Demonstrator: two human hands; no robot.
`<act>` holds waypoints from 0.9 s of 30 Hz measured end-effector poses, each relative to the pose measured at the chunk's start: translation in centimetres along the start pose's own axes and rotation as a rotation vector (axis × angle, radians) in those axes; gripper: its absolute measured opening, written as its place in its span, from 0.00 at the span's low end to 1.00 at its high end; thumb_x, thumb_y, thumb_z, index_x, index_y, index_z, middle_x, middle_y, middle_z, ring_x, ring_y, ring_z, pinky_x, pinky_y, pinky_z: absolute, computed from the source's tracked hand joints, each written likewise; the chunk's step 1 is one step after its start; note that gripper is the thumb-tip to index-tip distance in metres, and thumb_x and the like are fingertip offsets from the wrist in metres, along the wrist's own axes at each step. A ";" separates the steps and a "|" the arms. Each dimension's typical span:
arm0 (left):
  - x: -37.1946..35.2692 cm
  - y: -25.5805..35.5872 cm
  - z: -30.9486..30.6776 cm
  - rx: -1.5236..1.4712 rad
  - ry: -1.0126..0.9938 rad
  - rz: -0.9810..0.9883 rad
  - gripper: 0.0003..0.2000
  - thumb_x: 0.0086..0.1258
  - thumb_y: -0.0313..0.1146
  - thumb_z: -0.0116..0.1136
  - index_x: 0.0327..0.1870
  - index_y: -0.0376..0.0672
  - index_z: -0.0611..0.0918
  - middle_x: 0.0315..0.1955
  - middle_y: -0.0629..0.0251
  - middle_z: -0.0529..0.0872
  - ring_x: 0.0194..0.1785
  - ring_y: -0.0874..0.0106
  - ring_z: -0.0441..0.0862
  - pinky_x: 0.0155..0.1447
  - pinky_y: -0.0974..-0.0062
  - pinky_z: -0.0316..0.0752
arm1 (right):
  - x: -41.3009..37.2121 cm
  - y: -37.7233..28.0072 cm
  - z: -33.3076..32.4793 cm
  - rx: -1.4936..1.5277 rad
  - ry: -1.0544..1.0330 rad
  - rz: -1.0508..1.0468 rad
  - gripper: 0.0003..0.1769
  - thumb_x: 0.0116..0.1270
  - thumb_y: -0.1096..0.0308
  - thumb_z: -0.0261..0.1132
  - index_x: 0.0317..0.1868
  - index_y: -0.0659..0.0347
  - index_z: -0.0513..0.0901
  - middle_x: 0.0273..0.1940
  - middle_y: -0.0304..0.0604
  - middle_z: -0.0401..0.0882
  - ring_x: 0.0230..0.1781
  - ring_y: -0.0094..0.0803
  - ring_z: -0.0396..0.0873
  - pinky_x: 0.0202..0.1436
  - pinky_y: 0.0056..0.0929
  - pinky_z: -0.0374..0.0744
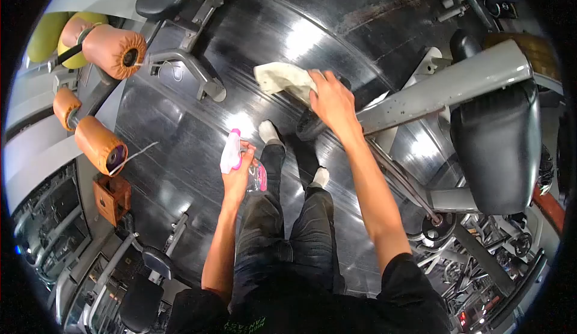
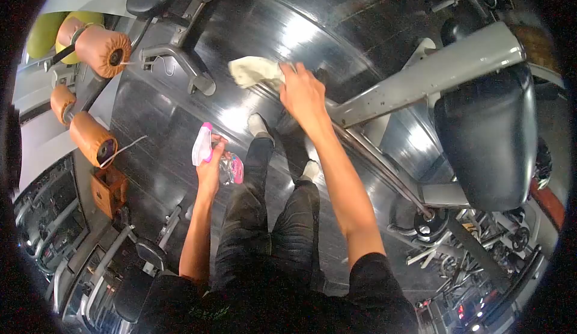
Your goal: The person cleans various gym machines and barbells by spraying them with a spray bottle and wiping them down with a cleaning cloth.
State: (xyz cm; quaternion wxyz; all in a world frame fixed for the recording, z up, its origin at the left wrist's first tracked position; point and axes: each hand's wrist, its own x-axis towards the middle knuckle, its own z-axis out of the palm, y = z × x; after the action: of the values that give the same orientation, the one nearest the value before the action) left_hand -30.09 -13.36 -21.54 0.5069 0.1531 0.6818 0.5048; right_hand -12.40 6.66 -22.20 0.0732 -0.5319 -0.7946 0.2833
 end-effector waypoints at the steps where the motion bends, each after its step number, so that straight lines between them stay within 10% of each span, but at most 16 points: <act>1: 0.9 0.4 -0.3 -0.001 -0.003 -0.009 0.23 0.68 0.25 0.58 0.64 0.36 0.69 0.39 0.65 0.79 0.30 0.79 0.76 0.38 0.79 0.74 | 2.0 1.4 2.7 -0.063 -0.002 -0.027 0.23 0.62 0.66 0.58 0.59 0.58 0.74 0.49 0.57 0.77 0.48 0.54 0.78 0.52 0.44 0.78; 12: 7.5 2.3 -3.0 0.013 -0.076 -0.045 0.15 0.67 0.24 0.58 0.54 0.35 0.75 0.37 0.65 0.81 0.31 0.80 0.76 0.36 0.80 0.74 | -1.3 -0.6 7.3 -0.388 -0.086 -0.105 0.27 0.54 0.75 0.60 0.58 0.65 0.75 0.42 0.58 0.80 0.40 0.44 0.83 0.41 0.35 0.82; 15: 8.7 3.3 -2.8 0.003 -0.096 -0.040 0.14 0.67 0.24 0.59 0.53 0.35 0.76 0.36 0.66 0.81 0.30 0.80 0.77 0.36 0.80 0.74 | -0.4 -2.6 4.4 -0.104 -0.650 0.150 0.23 0.56 0.70 0.61 0.55 0.57 0.78 0.42 0.55 0.81 0.39 0.51 0.82 0.46 0.40 0.82; 21: 8.7 4.7 -2.8 0.042 -0.096 -0.021 0.11 0.66 0.25 0.58 0.48 0.38 0.74 0.36 0.66 0.80 0.30 0.78 0.76 0.36 0.79 0.73 | 2.8 -1.8 5.8 0.011 0.232 0.012 0.22 0.54 0.78 0.61 0.53 0.59 0.80 0.52 0.58 0.76 0.54 0.52 0.76 0.55 0.41 0.78; 27: 4.7 4.3 -2.2 0.040 -0.062 -0.013 0.11 0.67 0.26 0.60 0.48 0.37 0.78 0.34 0.67 0.83 0.28 0.80 0.77 0.35 0.79 0.74 | -0.4 -1.0 10.3 -0.170 0.108 0.077 0.27 0.59 0.78 0.57 0.61 0.58 0.73 0.52 0.55 0.76 0.59 0.50 0.73 0.56 0.40 0.78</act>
State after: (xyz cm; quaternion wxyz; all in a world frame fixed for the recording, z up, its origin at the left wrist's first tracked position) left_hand -35.29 -9.27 -20.49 0.5280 0.1740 0.6767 0.4828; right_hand -17.35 2.23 -30.16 0.0596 -0.5809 -0.7896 0.1887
